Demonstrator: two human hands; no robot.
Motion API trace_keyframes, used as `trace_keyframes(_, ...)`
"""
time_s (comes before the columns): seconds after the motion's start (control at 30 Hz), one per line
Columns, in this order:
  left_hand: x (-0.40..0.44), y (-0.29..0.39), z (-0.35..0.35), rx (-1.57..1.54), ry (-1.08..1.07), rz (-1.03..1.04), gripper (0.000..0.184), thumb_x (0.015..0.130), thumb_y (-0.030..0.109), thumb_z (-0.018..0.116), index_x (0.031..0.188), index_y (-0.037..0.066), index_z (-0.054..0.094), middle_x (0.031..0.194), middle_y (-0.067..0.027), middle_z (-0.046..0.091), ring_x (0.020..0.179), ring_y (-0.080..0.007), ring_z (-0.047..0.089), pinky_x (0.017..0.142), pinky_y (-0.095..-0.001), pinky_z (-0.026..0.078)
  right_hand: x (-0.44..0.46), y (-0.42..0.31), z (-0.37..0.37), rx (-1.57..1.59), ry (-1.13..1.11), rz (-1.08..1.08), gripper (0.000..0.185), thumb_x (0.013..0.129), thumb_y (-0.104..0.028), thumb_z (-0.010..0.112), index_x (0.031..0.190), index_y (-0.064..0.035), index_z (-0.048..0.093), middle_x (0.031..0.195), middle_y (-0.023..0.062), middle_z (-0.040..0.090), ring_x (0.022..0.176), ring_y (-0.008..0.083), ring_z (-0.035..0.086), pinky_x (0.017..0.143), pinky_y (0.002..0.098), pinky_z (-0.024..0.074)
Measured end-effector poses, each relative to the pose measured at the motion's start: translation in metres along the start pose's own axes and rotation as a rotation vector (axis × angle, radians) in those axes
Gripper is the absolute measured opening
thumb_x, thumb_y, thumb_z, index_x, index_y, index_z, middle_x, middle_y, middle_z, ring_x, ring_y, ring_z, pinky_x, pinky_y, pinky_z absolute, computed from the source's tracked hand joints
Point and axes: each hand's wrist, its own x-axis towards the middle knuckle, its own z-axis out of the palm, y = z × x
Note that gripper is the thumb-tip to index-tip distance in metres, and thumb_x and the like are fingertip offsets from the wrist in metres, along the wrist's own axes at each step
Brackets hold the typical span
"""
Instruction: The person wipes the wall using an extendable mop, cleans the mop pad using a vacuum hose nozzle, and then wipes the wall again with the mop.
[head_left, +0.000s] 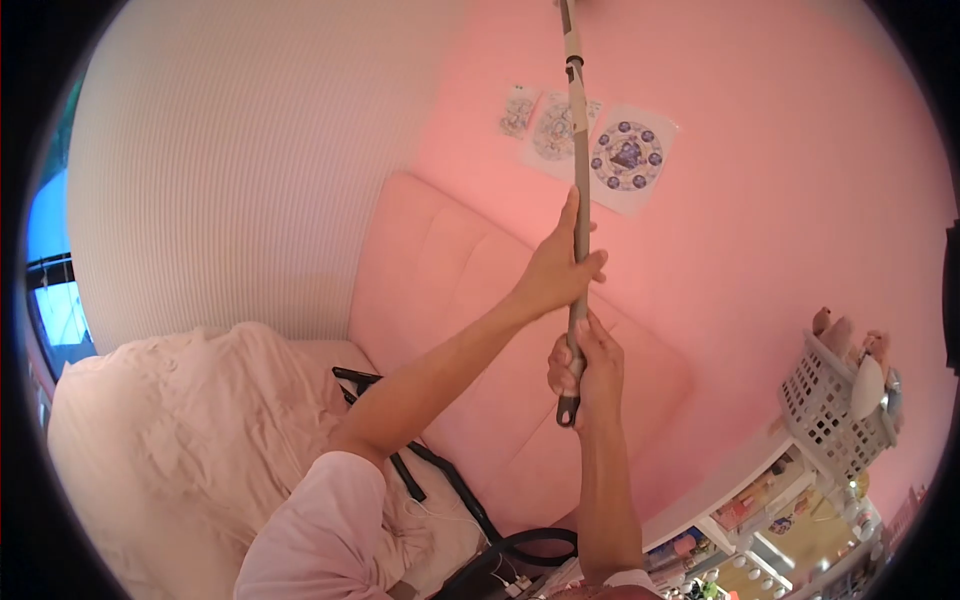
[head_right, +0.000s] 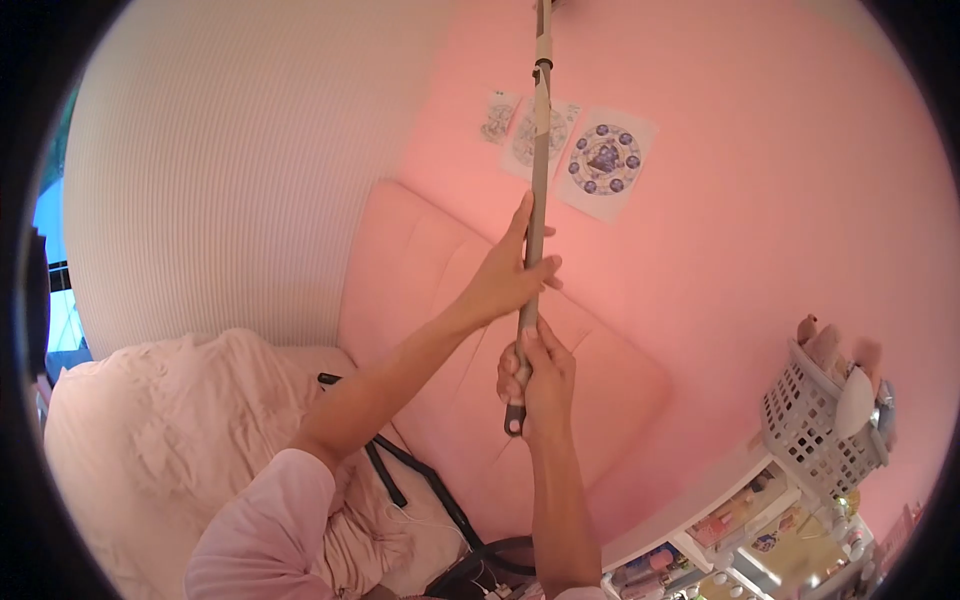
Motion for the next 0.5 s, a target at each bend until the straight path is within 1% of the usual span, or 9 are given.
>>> trace_keyframes(0.03, 0.008, -0.001, -0.010, 0.004, 0.006, -0.002, 0.099, 0.096, 0.006, 0.063, 0.167, 0.013, -0.006, 0.145, -0.0225, 0.049, 0.086, -0.0239, 0.075, 0.071, -0.0323, 0.060, 0.010, -0.001, 0.007, 0.002, -0.005, 0.004, 0.039, 0.109, -0.022, 0.051, 0.142, -0.0013, 0.051, 0.066, 0.0005, 0.050, 0.044, 0.0081, 0.043, 0.039, 0.0223, 0.0348)
trace_keyframes(0.1, 0.024, -0.006, -0.029, 0.077, 0.032, 0.017, 0.096, 0.095, 0.004, 0.062, 0.167, 0.010, -0.003, 0.148, -0.0228, 0.047, 0.087, -0.0243, 0.075, 0.072, -0.0334, 0.060, 0.031, 0.001, 0.017, 0.114, -0.125, 0.034, 0.035, 0.109, -0.025, 0.051, 0.138, -0.0041, 0.053, 0.066, -0.0011, 0.048, 0.044, 0.0065, 0.042, 0.038, 0.0226, 0.0358)
trace_keyframes(0.23, 0.053, -0.019, -0.067, 0.127, 0.079, -0.006, 0.096, 0.092, 0.001, 0.061, 0.166, 0.006, 0.000, 0.151, -0.0237, 0.045, 0.086, -0.0256, 0.076, 0.073, -0.0341, 0.060, 0.078, 0.017, 0.036, 0.118, -0.161, 0.056, 0.032, 0.109, -0.027, 0.052, 0.135, -0.0069, 0.054, 0.064, -0.0035, 0.047, 0.043, 0.0047, 0.041, 0.037, 0.0224, 0.0364)
trace_keyframes(0.3, 0.069, -0.026, -0.089, 0.267, 0.141, -0.027, 0.101, 0.081, 0.002, 0.062, 0.165, 0.002, 0.006, 0.127, -0.0299, 0.063, 0.080, -0.0272, 0.076, 0.068, -0.0381, 0.061, 0.104, 0.027, 0.045, 0.162, -0.227, 0.082, 0.029, 0.109, -0.028, 0.052, 0.130, -0.0080, 0.056, 0.063, -0.0050, 0.047, 0.042, 0.0040, 0.041, 0.037, 0.0219, 0.0370)
trace_keyframes(0.33, 0.078, -0.033, -0.097, 0.269, 0.146, -0.029, 0.101, 0.081, 0.002, 0.062, 0.165, 0.002, 0.006, 0.127, -0.0299, 0.063, 0.080, -0.0272, 0.076, 0.068, -0.0381, 0.061, 0.116, 0.030, 0.049, 0.162, -0.231, 0.085, 0.029, 0.109, -0.028, 0.052, 0.130, -0.0080, 0.056, 0.063, -0.0050, 0.047, 0.042, 0.0040, 0.041, 0.037, 0.0219, 0.0370)
trace_keyframes(0.4, 0.096, -0.045, -0.115, 0.334, 0.196, 0.058, 0.101, 0.080, 0.002, 0.061, 0.165, 0.002, 0.006, 0.112, -0.0282, 0.069, 0.080, -0.0304, 0.076, 0.061, -0.0400, 0.060, 0.139, 0.037, 0.058, 0.209, -0.261, 0.106, 0.025, 0.109, -0.029, 0.052, 0.125, -0.0094, 0.057, 0.062, -0.0057, 0.046, 0.042, 0.0039, 0.041, 0.037, 0.0213, 0.0381)
trace_keyframes(0.43, 0.102, -0.041, -0.122, 0.334, 0.201, 0.056, 0.101, 0.080, 0.002, 0.061, 0.165, 0.002, 0.006, 0.112, -0.0282, 0.069, 0.080, -0.0304, 0.076, 0.061, -0.0400, 0.060, 0.153, 0.041, 0.060, 0.207, -0.263, 0.110, 0.025, 0.109, -0.029, 0.052, 0.125, -0.0094, 0.057, 0.062, -0.0057, 0.046, 0.042, 0.0039, 0.041, 0.037, 0.0213, 0.0381)
trace_keyframes(0.5, 0.113, -0.032, -0.137, 0.360, 0.125, -0.068, 0.096, 0.085, 0.001, 0.058, 0.165, 0.003, 0.005, 0.139, -0.0257, 0.054, 0.089, -0.0289, 0.077, 0.062, -0.0352, 0.060, 0.181, 0.051, 0.061, 0.227, -0.320, 0.078, 0.023, 0.110, -0.029, 0.052, 0.122, -0.0107, 0.057, 0.062, -0.0054, 0.046, 0.042, 0.0042, 0.041, 0.037, 0.0214, 0.0392)
